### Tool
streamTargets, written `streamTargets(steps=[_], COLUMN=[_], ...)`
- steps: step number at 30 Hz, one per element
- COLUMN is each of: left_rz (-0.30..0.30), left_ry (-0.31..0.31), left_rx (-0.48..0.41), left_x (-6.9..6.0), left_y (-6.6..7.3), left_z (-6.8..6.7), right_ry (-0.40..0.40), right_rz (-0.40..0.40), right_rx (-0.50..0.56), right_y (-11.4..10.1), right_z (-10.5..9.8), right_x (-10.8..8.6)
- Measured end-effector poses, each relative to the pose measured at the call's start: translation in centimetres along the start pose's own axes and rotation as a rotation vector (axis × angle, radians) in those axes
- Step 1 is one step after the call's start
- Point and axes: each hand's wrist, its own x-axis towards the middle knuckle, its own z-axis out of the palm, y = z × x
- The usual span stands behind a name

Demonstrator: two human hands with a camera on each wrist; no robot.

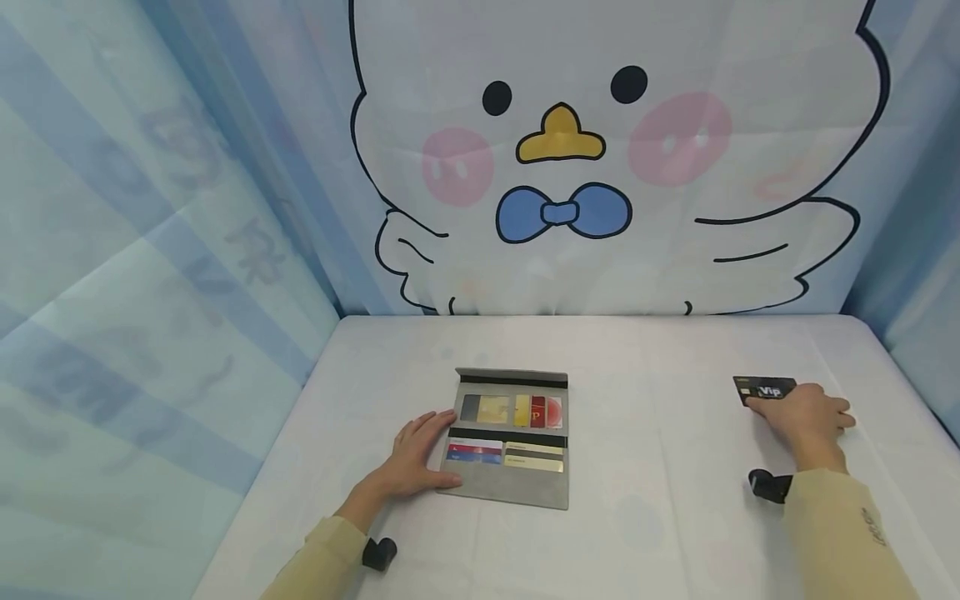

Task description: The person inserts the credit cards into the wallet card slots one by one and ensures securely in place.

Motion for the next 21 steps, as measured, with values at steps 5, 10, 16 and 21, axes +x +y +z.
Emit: streamTargets(steps=[5,10,16,21], left_rz=[-0.007,-0.005,-0.016,-0.020], left_ry=[-0.004,-0.001,-0.006,-0.006], left_rx=[-0.001,0.004,0.004,0.003], left_x=[0.0,0.1,0.1,0.0], left_y=[0.1,0.0,0.1,0.2], left_z=[0.0,0.0,-0.1,0.0], right_ry=[-0.033,-0.077,-0.038,0.068], right_rz=[0.014,0.049,0.001,-0.083], right_rx=[-0.054,-0.063,0.012,0.150], right_y=[-0.1,-0.4,0.3,1.0], right_z=[-0.3,-0.5,-0.4,0.2], right_x=[0.5,0.5,0.1,-0.2])
